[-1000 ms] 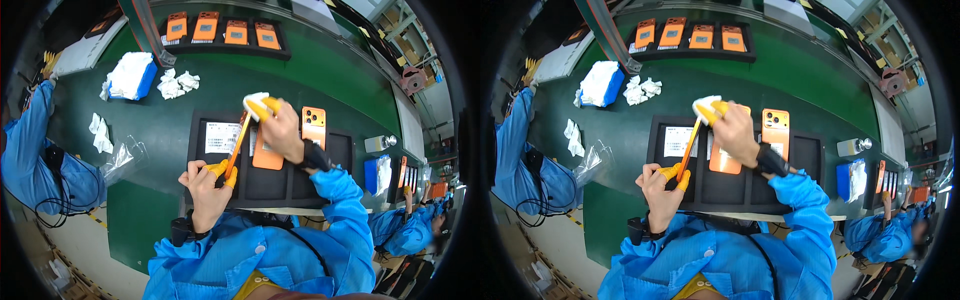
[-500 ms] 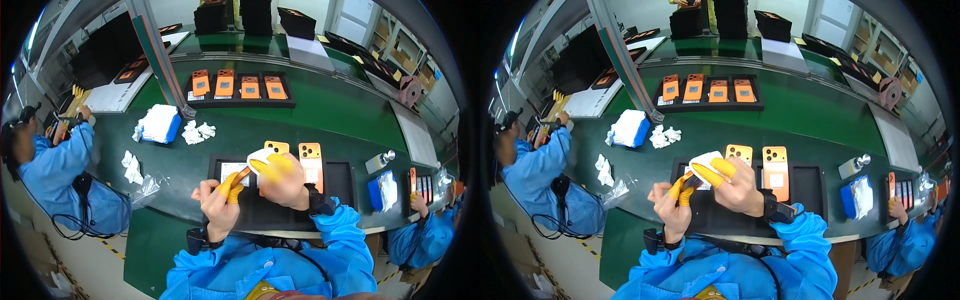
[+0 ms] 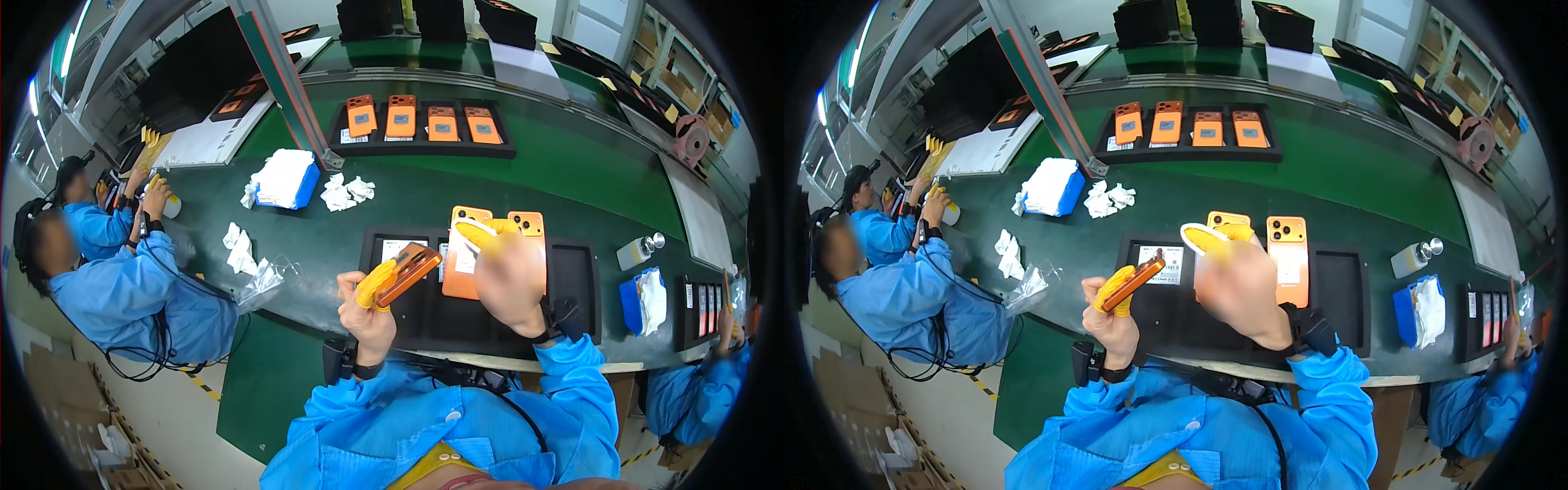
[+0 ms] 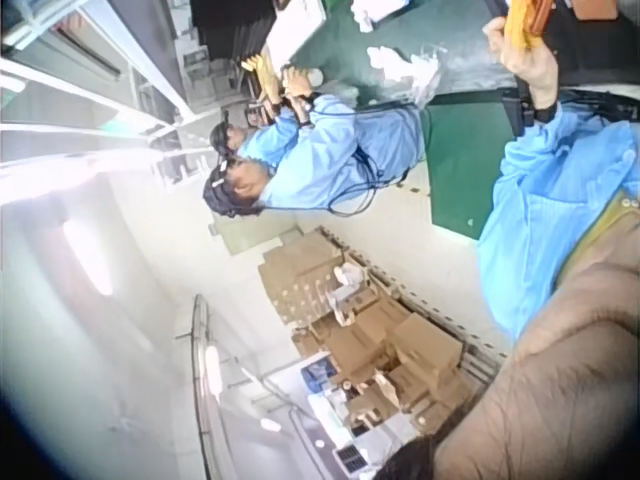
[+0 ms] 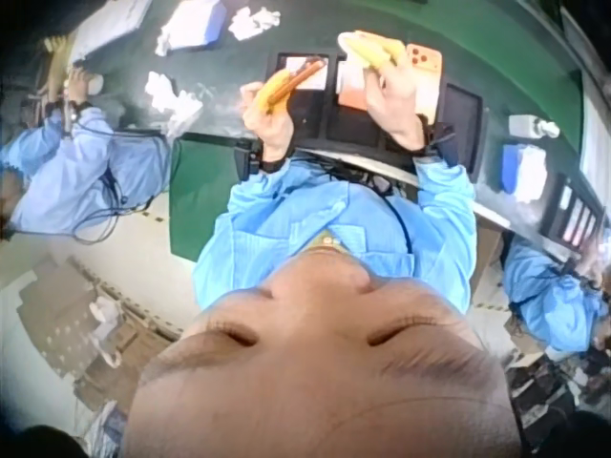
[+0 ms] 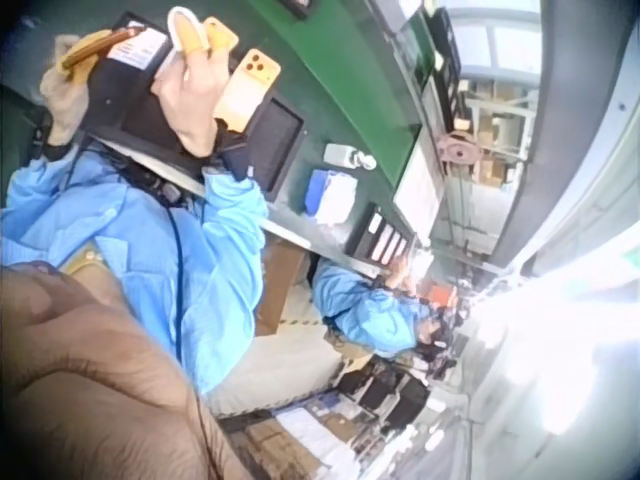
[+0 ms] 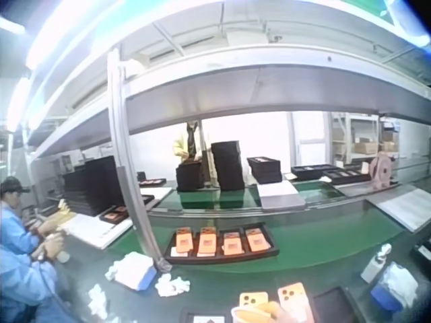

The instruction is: Cleaning smartphone screens and applying protective labels on an electronics assembly line.

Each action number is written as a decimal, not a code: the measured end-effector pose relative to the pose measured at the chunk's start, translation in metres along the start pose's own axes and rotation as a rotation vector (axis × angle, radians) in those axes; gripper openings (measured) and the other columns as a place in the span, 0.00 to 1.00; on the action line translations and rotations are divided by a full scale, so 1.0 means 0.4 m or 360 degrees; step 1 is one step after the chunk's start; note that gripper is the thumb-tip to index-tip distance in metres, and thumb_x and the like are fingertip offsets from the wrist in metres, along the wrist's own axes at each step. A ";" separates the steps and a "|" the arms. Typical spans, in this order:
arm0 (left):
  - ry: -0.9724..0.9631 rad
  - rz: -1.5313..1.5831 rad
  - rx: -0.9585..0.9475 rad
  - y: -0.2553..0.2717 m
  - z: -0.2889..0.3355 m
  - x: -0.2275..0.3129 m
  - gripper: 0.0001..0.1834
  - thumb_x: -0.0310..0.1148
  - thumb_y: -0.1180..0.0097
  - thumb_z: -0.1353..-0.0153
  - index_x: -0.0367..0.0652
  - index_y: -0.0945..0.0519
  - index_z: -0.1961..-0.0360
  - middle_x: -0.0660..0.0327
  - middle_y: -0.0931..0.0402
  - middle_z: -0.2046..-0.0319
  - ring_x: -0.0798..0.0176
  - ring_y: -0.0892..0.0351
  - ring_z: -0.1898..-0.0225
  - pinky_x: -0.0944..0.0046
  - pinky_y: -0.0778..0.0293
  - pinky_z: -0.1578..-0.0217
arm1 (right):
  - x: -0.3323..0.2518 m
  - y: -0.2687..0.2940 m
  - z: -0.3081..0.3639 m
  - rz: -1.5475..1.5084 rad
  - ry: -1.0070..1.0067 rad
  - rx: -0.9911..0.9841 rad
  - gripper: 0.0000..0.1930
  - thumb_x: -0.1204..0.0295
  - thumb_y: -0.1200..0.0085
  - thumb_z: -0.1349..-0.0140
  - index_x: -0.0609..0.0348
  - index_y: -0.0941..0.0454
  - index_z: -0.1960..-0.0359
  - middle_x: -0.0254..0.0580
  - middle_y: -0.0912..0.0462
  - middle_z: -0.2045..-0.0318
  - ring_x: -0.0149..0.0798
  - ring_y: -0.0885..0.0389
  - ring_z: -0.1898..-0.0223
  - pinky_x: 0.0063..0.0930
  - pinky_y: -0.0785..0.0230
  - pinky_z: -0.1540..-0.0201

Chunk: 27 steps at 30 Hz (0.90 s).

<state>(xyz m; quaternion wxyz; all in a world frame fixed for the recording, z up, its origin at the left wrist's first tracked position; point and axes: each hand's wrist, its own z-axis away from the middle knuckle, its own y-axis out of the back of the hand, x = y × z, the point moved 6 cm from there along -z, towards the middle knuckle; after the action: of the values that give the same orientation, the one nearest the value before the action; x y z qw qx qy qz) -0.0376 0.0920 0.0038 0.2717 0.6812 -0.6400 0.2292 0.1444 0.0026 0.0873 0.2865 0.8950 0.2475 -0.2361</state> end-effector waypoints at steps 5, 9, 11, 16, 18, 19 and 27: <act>0.0242 0.0293 -0.0032 -0.013 0.009 -0.018 0.08 0.25 0.35 0.50 0.33 0.18 0.69 0.62 0.28 0.71 0.67 0.33 0.67 0.70 0.39 0.66 | -0.016 -0.004 0.019 -0.0238 0.0036 -0.0094 0.23 0.91 0.51 0.54 0.60 0.21 0.54 0.49 0.24 0.62 0.42 0.23 0.65 0.27 0.29 0.66; 0.0122 0.0250 -0.0131 -0.022 0.006 0.011 0.09 0.26 0.38 0.46 0.33 0.19 0.65 0.62 0.28 0.70 0.68 0.33 0.67 0.71 0.38 0.66 | -0.037 0.002 0.020 -0.0237 0.0108 -0.0125 0.25 0.91 0.51 0.56 0.60 0.21 0.54 0.50 0.23 0.62 0.44 0.23 0.65 0.28 0.29 0.65; 0.0716 0.0687 -0.0227 -0.044 0.018 -0.009 0.14 0.32 0.41 0.41 0.34 0.23 0.58 0.62 0.27 0.69 0.70 0.30 0.67 0.72 0.35 0.66 | -0.053 0.000 0.014 -0.0240 0.0144 -0.0100 0.25 0.91 0.51 0.57 0.61 0.21 0.54 0.51 0.22 0.62 0.45 0.23 0.65 0.29 0.29 0.64; 0.1634 0.2281 -0.1174 -0.159 0.083 0.046 0.20 0.41 0.48 0.37 0.37 0.28 0.51 0.64 0.27 0.64 0.70 0.29 0.64 0.70 0.30 0.63 | -0.039 0.008 0.009 -0.0258 0.0064 -0.0062 0.26 0.91 0.52 0.60 0.62 0.21 0.55 0.51 0.21 0.62 0.48 0.23 0.62 0.30 0.29 0.61; 0.1936 0.2418 -0.1157 -0.177 0.093 0.071 0.18 0.42 0.48 0.37 0.39 0.27 0.53 0.65 0.28 0.67 0.71 0.31 0.68 0.73 0.32 0.68 | -0.028 0.009 0.009 -0.0247 0.0022 -0.0042 0.25 0.90 0.51 0.60 0.62 0.21 0.55 0.51 0.21 0.61 0.48 0.23 0.62 0.30 0.29 0.62; 0.2027 0.2420 -0.1133 -0.180 0.098 0.069 0.18 0.42 0.48 0.37 0.40 0.27 0.53 0.65 0.28 0.67 0.72 0.31 0.68 0.73 0.32 0.68 | -0.028 0.011 0.011 -0.0188 0.0086 0.0010 0.25 0.90 0.50 0.60 0.62 0.20 0.56 0.51 0.21 0.61 0.48 0.22 0.63 0.30 0.29 0.62; 0.2117 0.2388 -0.1124 -0.196 0.118 0.035 0.16 0.42 0.49 0.36 0.41 0.26 0.55 0.66 0.28 0.68 0.73 0.30 0.68 0.73 0.31 0.66 | -0.009 -0.004 -0.006 0.0049 0.0233 0.0014 0.22 0.88 0.48 0.60 0.60 0.19 0.59 0.49 0.22 0.63 0.50 0.22 0.63 0.34 0.28 0.62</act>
<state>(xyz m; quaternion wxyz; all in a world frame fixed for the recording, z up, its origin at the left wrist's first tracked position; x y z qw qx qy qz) 0.0401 0.0529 -0.0280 0.5384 -0.2677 -0.6493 0.4656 0.1416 0.0040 0.0903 0.2673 0.9147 0.2530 -0.1668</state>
